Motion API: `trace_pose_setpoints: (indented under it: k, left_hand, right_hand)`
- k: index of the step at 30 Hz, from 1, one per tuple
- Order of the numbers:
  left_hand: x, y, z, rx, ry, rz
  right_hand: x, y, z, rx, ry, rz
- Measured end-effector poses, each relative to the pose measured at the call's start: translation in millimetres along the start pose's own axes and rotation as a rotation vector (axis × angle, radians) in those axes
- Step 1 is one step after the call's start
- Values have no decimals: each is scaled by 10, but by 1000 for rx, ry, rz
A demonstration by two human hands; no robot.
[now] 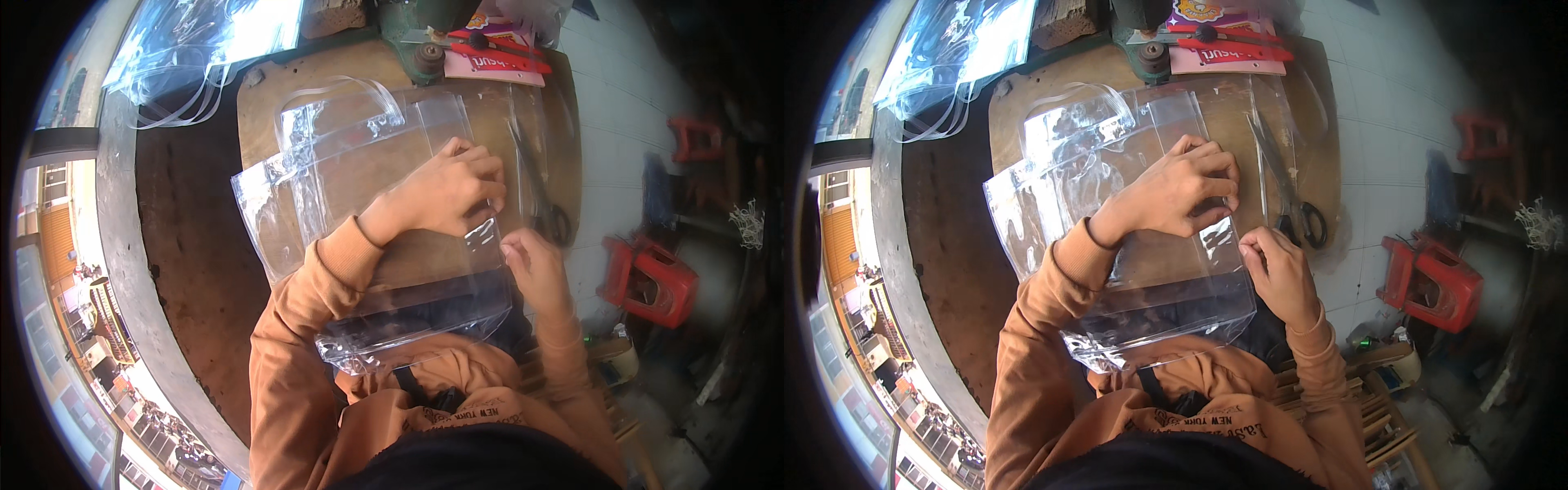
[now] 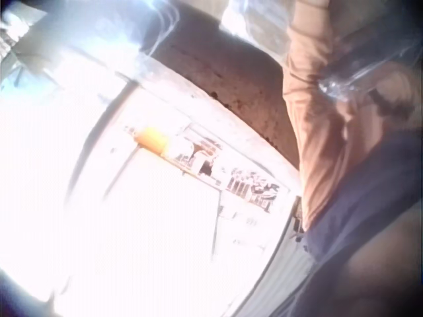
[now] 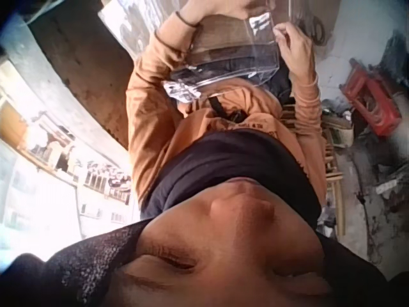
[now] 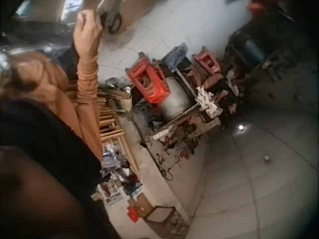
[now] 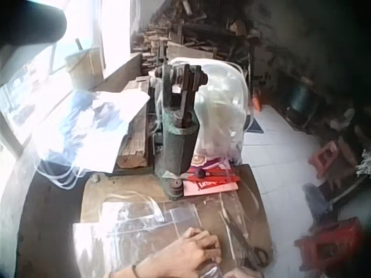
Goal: The person trims edges and separates clear plastic bags using scissors by hand, then stacks the finished bags.
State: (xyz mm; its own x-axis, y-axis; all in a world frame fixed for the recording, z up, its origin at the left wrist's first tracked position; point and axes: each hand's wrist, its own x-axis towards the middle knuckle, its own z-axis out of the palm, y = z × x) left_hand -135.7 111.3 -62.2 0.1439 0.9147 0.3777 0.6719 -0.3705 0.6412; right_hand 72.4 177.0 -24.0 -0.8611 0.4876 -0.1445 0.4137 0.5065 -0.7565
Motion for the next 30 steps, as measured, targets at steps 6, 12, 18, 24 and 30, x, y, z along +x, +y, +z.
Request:
trace_pose_setpoints:
  k: [6, 12, 18, 24, 30]
  left_hand:
    - [-110, 196, 163, 79, 89, 291]
    - [-311, 307, 469, 170, -175, 421]
    - [-273, 298, 418, 137, -299, 412]
    - [-248, 323, 409, 153, -364, 415]
    - [-254, 320, 452, 104, -291, 375]
  right_hand:
    - [64, -34, -50, -138, -74, -46]
    - [166, -47, -102, -379, -153, -256]
    - [256, -58, -108, -728, -153, -585]
    - [942, -74, -168, -870, 69, -717]
    - [1727, -168, -503, -857, 537, -531]
